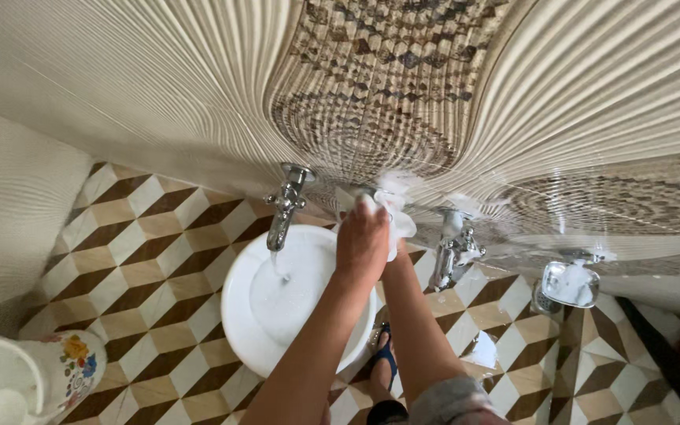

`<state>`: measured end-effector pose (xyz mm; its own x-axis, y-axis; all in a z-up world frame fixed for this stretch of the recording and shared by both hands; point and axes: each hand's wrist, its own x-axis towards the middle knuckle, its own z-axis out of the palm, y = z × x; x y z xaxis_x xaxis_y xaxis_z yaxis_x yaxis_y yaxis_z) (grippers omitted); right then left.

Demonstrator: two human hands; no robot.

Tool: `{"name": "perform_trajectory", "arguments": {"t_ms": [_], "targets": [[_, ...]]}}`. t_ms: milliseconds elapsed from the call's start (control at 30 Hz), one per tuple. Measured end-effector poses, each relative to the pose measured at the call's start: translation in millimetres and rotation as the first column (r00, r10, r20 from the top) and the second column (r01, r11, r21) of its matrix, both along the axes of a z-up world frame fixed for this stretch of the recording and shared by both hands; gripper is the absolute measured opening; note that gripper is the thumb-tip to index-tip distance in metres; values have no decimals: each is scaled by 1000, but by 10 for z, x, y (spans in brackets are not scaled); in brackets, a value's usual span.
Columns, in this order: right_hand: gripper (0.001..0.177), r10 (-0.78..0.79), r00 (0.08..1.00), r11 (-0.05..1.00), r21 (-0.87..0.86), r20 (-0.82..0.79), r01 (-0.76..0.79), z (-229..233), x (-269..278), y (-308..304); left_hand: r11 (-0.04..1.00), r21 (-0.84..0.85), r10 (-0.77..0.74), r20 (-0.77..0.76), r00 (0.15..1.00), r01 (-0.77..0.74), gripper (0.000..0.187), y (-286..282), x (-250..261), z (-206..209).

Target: The person fills a white basin with water from a wall-mounted tap and scrubs a sponge. They then apply soap to the sponge and scrub the wall tiles and taps. Finally, they clean a toothbrush holder mounted on the wall.

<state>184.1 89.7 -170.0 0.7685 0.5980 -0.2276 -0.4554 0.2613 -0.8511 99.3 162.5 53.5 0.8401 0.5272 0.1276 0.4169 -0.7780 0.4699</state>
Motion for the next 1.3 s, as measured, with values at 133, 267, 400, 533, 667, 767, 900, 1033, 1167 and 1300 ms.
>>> {"name": "perform_trajectory", "arguments": {"t_ms": [133, 267, 400, 533, 667, 767, 900, 1033, 1167, 1300], "targets": [[37, -46, 998, 997, -59, 49, 49, 104, 225, -157, 955, 178, -235, -39, 971, 238, 23, 103, -63, -17], [36, -83, 921, 989, -85, 380, 124, 160, 334, -171, 904, 272, -365, 85, 927, 330, 29, 254, -90, 38], [35, -35, 955, 990, -119, 294, 73, 6, 181, -55, 868, 318, -453, 190, 871, 382, 19, 335, -135, 17], [35, -1, 994, 1000, -4, 110, 2, -213, -53, 250, 900, 144, -431, 137, 892, 412, 12, 366, -128, 53], [35, -35, 996, 998, -44, 80, 38, -307, -1, 50, 905, 104, -424, 155, 892, 412, 11, 362, -146, 111], [36, -6, 996, 993, -117, 93, 17, -240, 260, -205, 891, 135, -443, 50, 895, 433, 17, 382, -118, 155], [36, 11, 996, 999, -48, 88, -6, -196, 120, -76, 901, 112, -425, 38, 904, 419, 18, 336, -132, 138], [36, 31, 996, 999, 17, 85, -33, -110, -129, 276, 903, 89, -427, 75, 901, 420, 21, 360, -167, 161], [36, 49, 989, 987, -160, 143, -26, 141, -540, -224, 895, -4, -446, 13, 895, 447, 19, 322, -188, 331], [36, 15, 940, 953, -290, 342, 91, 233, -804, -167, 893, 11, -450, 19, 893, 450, 50, 366, -114, 417]]}}
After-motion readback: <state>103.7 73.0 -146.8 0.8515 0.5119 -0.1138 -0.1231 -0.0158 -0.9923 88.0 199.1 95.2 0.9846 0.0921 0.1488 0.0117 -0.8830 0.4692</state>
